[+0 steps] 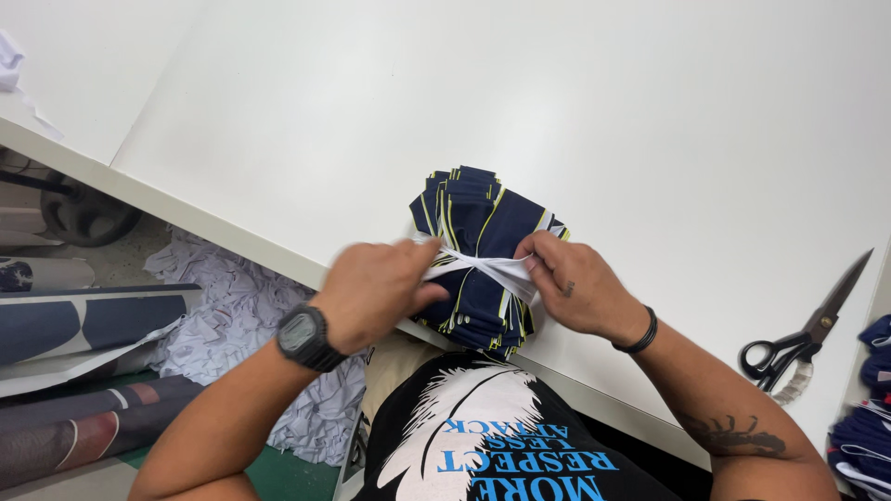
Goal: The person folds multiple navy blue garments with yellow trim on a white table, aligning edges and stacking them into a neat pile. The person then retrieves a white cloth strip, wraps it around the stack, and ties it to secure the bundle.
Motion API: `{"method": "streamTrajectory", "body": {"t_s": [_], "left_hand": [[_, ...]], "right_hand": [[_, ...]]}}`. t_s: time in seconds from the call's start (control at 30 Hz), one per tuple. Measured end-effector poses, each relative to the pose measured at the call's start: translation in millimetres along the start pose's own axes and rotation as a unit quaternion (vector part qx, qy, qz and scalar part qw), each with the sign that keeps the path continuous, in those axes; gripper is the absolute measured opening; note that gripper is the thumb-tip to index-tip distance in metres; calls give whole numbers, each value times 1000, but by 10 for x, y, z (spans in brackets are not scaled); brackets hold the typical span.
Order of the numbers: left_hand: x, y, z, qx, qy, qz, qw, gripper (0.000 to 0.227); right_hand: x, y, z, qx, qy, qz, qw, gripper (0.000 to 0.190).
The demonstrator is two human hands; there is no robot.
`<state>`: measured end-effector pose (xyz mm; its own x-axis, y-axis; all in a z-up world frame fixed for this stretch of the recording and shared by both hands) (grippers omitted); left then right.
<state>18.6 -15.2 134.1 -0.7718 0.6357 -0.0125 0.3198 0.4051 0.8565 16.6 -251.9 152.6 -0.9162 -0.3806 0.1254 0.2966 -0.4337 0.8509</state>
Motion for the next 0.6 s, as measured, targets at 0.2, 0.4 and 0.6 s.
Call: {"method": "streamTrajectory", "body": {"t_s": [0.2,0.4,0.6], "left_hand": [[-227,100,222,303,-173,-25,937,42],[-476,-499,644,531,-46,77,842,53],[-264,-464,995,574,6,11,819,52]], "right_hand": [[-35,-33,124,95,133,-56,985,18],[52,-57,-74,122,261,-90,953,17],[296,-112,-638,19,151,-60,987,10]]}}
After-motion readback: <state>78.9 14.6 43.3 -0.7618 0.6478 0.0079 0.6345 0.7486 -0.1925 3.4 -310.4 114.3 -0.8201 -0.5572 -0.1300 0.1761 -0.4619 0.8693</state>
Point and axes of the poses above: each hand's wrist, its own x-axis away from the middle knuckle, its own y-axis out of the back of the hand, z = x × y, the point moved 4 cm from there along -x, towards the middle knuckle, and after that the axes turned 2 degrees about x, right-handed, at the moved point
